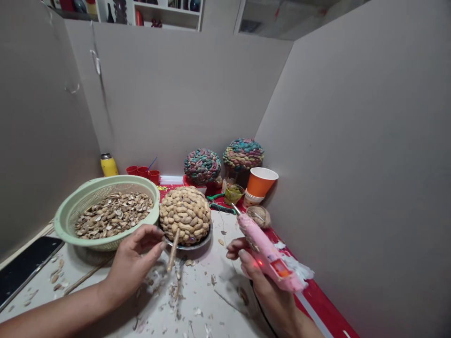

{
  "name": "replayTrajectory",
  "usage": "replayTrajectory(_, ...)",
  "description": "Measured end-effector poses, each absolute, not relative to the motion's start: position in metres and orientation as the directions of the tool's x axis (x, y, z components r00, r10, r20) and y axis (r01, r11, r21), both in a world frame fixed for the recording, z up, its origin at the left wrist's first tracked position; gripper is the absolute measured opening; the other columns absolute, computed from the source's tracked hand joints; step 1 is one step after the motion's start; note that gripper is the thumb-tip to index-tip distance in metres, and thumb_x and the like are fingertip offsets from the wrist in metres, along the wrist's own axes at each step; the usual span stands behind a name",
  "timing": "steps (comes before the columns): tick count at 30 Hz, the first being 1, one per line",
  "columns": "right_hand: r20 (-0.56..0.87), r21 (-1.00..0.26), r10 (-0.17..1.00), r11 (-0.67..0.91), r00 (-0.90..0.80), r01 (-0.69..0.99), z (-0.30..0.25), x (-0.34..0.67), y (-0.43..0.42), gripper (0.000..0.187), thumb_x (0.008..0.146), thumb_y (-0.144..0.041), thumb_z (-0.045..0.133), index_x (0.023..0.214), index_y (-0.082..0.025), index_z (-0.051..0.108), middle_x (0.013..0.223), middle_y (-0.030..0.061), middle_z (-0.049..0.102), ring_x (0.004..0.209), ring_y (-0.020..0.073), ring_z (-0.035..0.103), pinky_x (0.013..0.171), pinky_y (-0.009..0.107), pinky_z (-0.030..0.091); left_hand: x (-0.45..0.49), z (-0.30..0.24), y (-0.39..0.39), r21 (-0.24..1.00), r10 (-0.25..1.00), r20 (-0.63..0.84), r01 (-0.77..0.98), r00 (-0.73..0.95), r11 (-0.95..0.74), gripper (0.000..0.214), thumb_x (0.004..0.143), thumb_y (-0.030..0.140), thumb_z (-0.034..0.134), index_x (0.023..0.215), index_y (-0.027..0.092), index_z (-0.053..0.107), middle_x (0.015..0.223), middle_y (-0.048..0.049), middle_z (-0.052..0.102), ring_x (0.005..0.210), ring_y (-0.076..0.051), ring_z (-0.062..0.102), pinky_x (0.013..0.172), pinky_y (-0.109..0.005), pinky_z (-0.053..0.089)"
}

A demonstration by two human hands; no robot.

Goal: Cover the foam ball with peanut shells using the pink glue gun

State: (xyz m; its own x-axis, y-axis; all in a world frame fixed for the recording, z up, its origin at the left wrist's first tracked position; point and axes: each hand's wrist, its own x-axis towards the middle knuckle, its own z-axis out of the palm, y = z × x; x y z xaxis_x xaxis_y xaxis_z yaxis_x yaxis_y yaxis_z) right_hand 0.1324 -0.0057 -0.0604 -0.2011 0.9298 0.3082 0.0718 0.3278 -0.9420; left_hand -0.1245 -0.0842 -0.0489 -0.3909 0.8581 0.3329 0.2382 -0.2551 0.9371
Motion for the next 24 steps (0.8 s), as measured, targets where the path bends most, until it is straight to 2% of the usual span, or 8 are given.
replayTrajectory(3, 0.335, -0.916, 0.913, 0.373, -0.232, 0.147, -0.065, 0.133, -0.007, 0.04, 0.084, -0.06, 0.062, 0.094, -0.022, 0.068, 0.09, 0.0096, 0.072, 0.082, 0.0247, 0.071, 0.075, 0.035, 0.058, -0.127, -0.04, -0.081, 0.919, 0.827, 0.387, 0.249, -0.408, -0.307, 0.013, 0.075, 0.025, 0.077, 0.087, 0.023, 0.071, 0.086, -0.0022, 0.069, 0.078, -0.017, 0.068, 0.075, -0.027, 0.059)
replayTrajectory(7, 0.404, -0.845, 0.86, 0.482, -0.313, 0.232, -0.061, 0.137, -0.011, 0.031, 0.089, -0.053, 0.057, 0.083, -0.023, 0.065, 0.075, 0.0051, 0.068, 0.073, 0.0229, 0.067, 0.068, 0.032, 0.057, -0.127, -0.026, -0.078, 0.883, 0.791, 0.462, 0.29, -0.401, -0.369, 0.01, 0.076, 0.024, 0.077, 0.086, 0.025, 0.074, 0.089, -0.0024, 0.07, 0.082, -0.017, 0.068, 0.077, -0.025, 0.059)
replayTrajectory(11, 0.482, -0.777, 0.809, 0.572, -0.337, 0.262, -0.06, 0.141, -0.013, 0.018, 0.09, -0.041, 0.057, 0.085, -0.025, 0.064, 0.075, 0.0025, 0.068, 0.068, 0.0209, 0.064, 0.071, 0.032, 0.056, -0.126, -0.021, -0.075, 0.852, 0.774, 0.51, 0.343, -0.376, -0.395, 0.01, 0.075, 0.023, 0.078, 0.084, 0.027, 0.077, 0.092, -0.0033, 0.072, 0.084, -0.018, 0.069, 0.075, -0.024, 0.059)
replayTrajectory(19, 0.462, -0.786, 0.809, 0.563, -0.364, 0.254, -0.066, 0.141, -0.007, 0.017, 0.091, -0.041, 0.054, 0.084, -0.026, 0.059, 0.074, 0.002, 0.063, 0.067, 0.0203, 0.062, 0.063, 0.03, 0.054, -0.129, -0.025, -0.073, 0.818, 0.77, 0.536, 0.436, -0.344, -0.375, 0.012, 0.075, 0.021, 0.077, 0.085, 0.027, 0.076, 0.09, -0.0031, 0.073, 0.084, -0.02, 0.07, 0.079, -0.03, 0.06)
replayTrajectory(24, 0.513, -0.755, 0.787, 0.604, -0.342, 0.257, -0.063, 0.138, -0.006, 0.019, 0.09, -0.041, 0.055, 0.08, -0.026, 0.061, 0.072, 0.002, 0.064, 0.063, 0.0202, 0.063, 0.058, 0.03, 0.054, -0.131, -0.021, -0.068, 0.666, 0.718, 0.66, 0.616, -0.223, -0.421, 0.017, 0.075, 0.017, 0.075, 0.088, 0.027, 0.075, 0.084, -0.003, 0.076, 0.082, -0.022, 0.071, 0.08, -0.034, 0.057)
